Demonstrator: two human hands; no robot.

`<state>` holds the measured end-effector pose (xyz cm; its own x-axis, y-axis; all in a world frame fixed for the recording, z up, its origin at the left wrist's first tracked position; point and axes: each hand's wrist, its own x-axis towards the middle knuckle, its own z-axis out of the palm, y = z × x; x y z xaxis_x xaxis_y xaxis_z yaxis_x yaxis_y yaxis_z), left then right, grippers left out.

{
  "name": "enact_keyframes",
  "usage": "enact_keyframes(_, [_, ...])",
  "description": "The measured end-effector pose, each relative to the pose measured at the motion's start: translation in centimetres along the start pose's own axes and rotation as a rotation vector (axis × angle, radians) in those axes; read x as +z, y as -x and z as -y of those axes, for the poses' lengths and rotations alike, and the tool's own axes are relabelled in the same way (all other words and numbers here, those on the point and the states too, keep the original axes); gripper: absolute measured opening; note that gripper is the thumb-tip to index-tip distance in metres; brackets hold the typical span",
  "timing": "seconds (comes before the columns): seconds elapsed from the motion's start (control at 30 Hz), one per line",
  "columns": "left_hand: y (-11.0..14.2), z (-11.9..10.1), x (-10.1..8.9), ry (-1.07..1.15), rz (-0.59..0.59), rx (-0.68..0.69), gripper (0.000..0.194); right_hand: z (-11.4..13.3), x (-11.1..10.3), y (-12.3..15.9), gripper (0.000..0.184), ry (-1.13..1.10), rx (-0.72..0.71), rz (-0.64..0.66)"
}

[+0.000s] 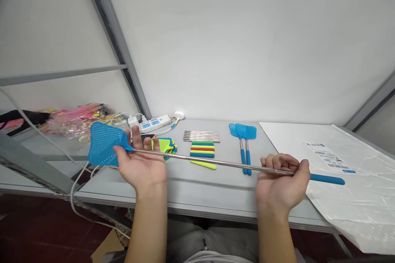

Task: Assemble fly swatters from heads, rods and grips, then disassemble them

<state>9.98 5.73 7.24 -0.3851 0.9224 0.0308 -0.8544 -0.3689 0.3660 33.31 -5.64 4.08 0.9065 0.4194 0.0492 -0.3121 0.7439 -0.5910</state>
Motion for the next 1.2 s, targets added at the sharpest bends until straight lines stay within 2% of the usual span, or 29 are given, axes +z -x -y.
enact_keyframes(0.13, [1.3,0.6,0.6,0.020,-0.003,0.056,0.043,-1.3,0.9,0.7,0.043,-0.030,-0.031,-0.017])
enact_keyframes(0.23, [3.6,2.1,1.3,0.005,0.083,0.030,0.040,-2.7,2.5,2.7,0.041,-0.029,0.024,0.030])
enact_keyframes(0.4, [7.8,5.1,1.6,-0.031,0.254,-0.166,0.037,-4.2,5.4,6.4,0.038,-0.026,0.000,0.197])
enact_keyframes(0.5, [9.4,5.5,1.6,-0.024,0.357,-0.296,0.038,-4.5,6.2,7.8,0.040,-0.051,0.099,0.278])
enact_keyframes(0.57, [9.8,5.3,1.6,-0.032,0.402,-0.313,0.039,-4.8,6.3,8.2,0.043,-0.048,0.179,0.331])
enact_keyframes(0.73, [8.6,4.8,1.5,-0.095,0.388,-0.328,0.037,-4.8,5.4,7.6,0.042,0.080,0.180,0.391])
enact_keyframes(0.93, [6.2,3.7,1.5,-0.039,0.235,-0.243,0.035,-3.5,2.5,5.5,0.024,0.252,0.182,0.420])
enact_keyframes(1.1, [4.6,2.4,1.3,-0.047,0.182,-0.148,0.033,-2.7,-0.1,3.9,0.020,0.393,0.190,0.679])
enact_keyframes(1.2, [3.5,2.1,0.9,-0.068,0.160,-0.101,0.032,-2.3,-0.6,3.6,0.014,0.699,0.036,0.790])
